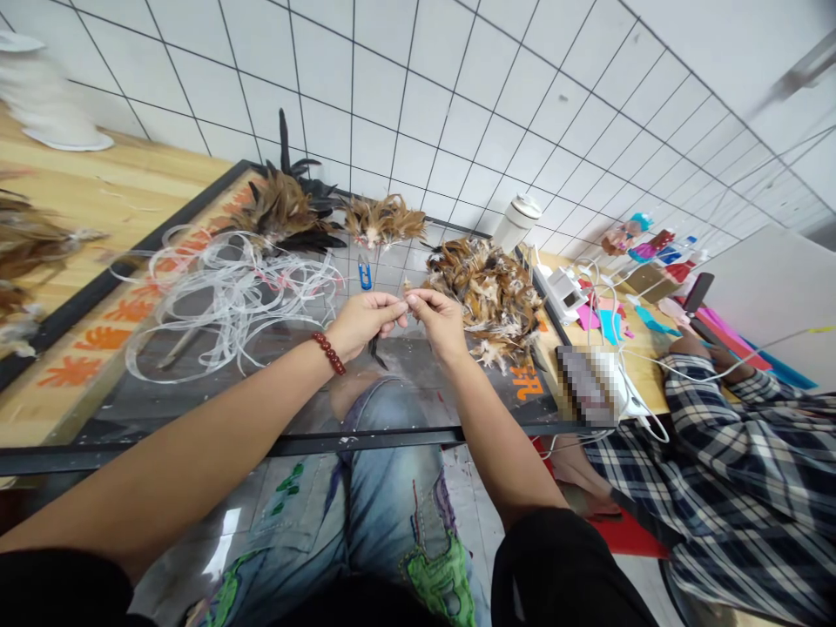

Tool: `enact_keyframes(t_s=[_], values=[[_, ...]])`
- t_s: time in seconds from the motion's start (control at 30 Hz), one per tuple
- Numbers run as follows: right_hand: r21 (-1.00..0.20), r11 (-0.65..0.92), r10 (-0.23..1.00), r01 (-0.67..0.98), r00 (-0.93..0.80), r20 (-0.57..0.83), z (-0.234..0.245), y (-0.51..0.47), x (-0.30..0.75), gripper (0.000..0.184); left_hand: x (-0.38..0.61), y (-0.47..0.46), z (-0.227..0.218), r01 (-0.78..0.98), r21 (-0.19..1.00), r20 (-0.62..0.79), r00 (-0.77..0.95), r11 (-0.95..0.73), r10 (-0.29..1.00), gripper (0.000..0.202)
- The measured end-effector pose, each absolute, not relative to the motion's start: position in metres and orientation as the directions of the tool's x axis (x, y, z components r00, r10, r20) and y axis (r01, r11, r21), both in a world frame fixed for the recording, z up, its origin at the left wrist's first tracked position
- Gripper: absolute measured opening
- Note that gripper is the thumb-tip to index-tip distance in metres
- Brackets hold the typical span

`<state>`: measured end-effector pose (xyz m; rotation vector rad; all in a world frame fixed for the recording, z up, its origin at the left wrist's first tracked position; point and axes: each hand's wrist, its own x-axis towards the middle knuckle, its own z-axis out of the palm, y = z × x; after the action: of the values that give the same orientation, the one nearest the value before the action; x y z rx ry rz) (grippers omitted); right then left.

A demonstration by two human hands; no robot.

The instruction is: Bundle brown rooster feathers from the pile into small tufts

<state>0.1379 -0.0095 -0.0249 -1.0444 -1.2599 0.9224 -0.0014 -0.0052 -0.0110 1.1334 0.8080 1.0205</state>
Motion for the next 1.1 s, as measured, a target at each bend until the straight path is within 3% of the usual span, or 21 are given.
enact_keyframes(t_s=[0.2, 0.3, 0.37, 0.43, 0.53, 0.6, 0.67, 0.73, 0.87, 1.0, 1.1], values=[[-0.987, 0.160, 0.987, 0.006, 0.006, 0.160, -0.015, -0.009, 0.152, 0.023, -0.001, -0.006, -0.014, -0.164, 0.982, -0.017, 0.431, 0.097, 0.902, 0.024], [-0.945, 0.129, 0.967, 0.301, 0.173, 0.187, -0.003, -0.002, 0.161, 0.024, 0.001, -0.003, -0.018, -0.235, 0.965, -0.027, 0.354, 0.117, 0.935, 0.024], [-0.775, 0.093, 0.948, 0.625, 0.181, 0.260, 0.003, 0.005, 0.158, 0.020, 0.001, 0.000, -0.021, -0.328, 0.936, -0.047, 0.238, 0.126, 0.970, 0.026], [-0.498, 0.034, 0.964, 0.867, 0.104, 0.247, 0.004, 0.014, 0.147, 0.018, 0.001, 0.003, -0.022, -0.400, 0.907, -0.084, 0.130, 0.130, 0.988, 0.027], [-0.176, -0.040, 0.975, 0.984, 0.077, 0.210, -0.002, 0.030, 0.128, 0.025, 0.000, 0.006, -0.023, -0.459, 0.879, -0.113, 0.060, 0.128, 0.992, 0.028], [-0.099, -0.082, 0.974, 0.992, 0.101, 0.201, -0.006, 0.039, 0.119, 0.028, -0.001, 0.007, -0.023, -0.477, 0.867, -0.126, 0.067, 0.142, 0.990, 0.029], [-0.122, -0.098, 0.974, 0.988, 0.120, 0.189, -0.009, 0.043, 0.115, 0.027, -0.001, 0.006, -0.024, -0.495, 0.855, -0.136, 0.069, 0.153, 0.988, 0.030], [-0.225, -0.055, 0.969, 0.973, 0.106, 0.222, -0.010, 0.037, 0.114, 0.021, -0.002, 0.006, -0.025, -0.514, 0.844, -0.145, 0.056, 0.153, 0.988, 0.032], [-0.470, 0.212, 0.884, 0.857, 0.038, 0.466, -0.015, 0.008, 0.108, 0.012, -0.001, 0.008, -0.028, -0.589, 0.795, -0.168, 0.017, 0.146, 0.986, 0.034], [-0.489, 0.357, 0.812, 0.796, -0.005, 0.584, -0.019, -0.012, 0.105, 0.012, -0.002, 0.009, -0.028, -0.668, 0.724, -0.203, 0.031, 0.171, 0.979, 0.036], [-0.458, 0.298, 0.807, 0.838, 0.035, 0.589, -0.020, -0.009, 0.112, 0.015, -0.003, 0.009, -0.025, -0.685, 0.706, -0.239, 0.008, 0.180, 0.971, 0.036]])
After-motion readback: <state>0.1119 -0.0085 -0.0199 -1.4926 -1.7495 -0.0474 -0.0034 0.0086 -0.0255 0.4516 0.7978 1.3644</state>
